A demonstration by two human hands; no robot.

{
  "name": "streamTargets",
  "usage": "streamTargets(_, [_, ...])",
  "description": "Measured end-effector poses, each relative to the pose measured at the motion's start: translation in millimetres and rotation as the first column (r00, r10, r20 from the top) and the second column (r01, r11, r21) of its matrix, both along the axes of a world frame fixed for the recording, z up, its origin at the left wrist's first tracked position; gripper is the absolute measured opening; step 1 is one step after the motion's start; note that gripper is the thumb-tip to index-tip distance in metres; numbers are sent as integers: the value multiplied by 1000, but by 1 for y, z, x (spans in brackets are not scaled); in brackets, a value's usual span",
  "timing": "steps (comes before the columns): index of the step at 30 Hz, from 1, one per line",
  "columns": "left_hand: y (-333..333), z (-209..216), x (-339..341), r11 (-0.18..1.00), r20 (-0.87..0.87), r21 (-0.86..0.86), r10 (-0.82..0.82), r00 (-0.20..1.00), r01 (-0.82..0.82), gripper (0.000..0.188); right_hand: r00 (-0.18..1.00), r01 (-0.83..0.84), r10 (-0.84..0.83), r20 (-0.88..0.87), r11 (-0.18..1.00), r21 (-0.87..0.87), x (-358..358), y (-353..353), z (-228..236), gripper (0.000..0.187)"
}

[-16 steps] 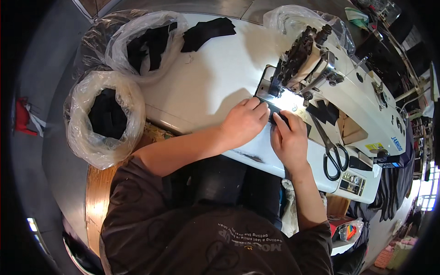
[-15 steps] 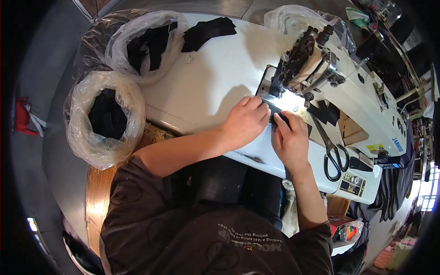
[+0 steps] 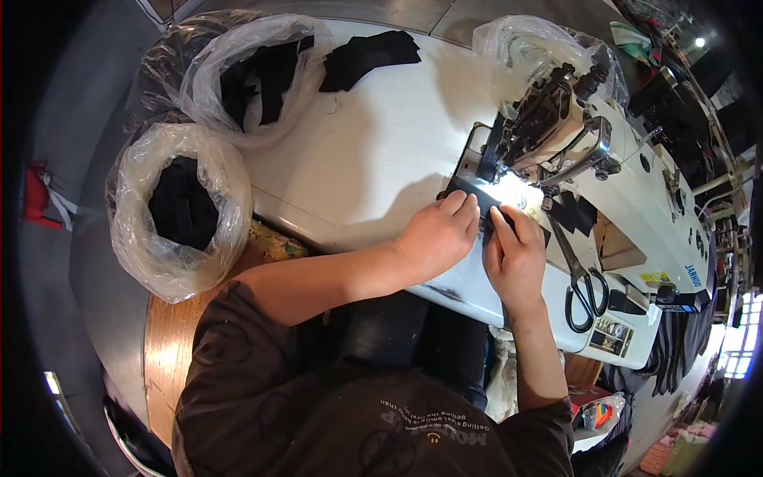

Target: Sew together black fabric pieces using an industrial sewing machine.

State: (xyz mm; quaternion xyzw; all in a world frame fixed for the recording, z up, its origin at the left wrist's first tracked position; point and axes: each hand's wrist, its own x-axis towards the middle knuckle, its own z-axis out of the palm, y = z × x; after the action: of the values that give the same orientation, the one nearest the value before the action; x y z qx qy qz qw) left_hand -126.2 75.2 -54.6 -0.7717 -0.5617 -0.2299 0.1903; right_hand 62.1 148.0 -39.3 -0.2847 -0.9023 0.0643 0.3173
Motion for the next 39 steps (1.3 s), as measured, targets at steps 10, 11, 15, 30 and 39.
streamTargets(10, [-2, 0, 0, 999, 10, -50, 22, 1000, -21, 41, 1000, 6, -5, 18, 1000, -18, -1, 0, 2, 37])
streamTargets(11, [-2, 0, 0, 999, 9, -51, 21, 1000, -21, 41, 1000, 7, -7, 22, 1000, -16, -1, 0, 2, 36])
streamTargets(15, [-1, 2, -1, 999, 4, -32, 10, 1000, -10, 40, 1000, 5, -4, 28, 1000, -11, -1, 0, 2, 37])
streamTargets(30, [9, 13, -18, 985, 78, -120, -115, 990, 124, 27, 999, 15, -15, -35, 1000, -1, 1, 0, -4, 35])
streamTargets(39, [9, 15, -21, 975, 82, -170, -133, 988, 145, 40, 999, 11, -9, -36, 999, 53, 2, -2, 0, 33])
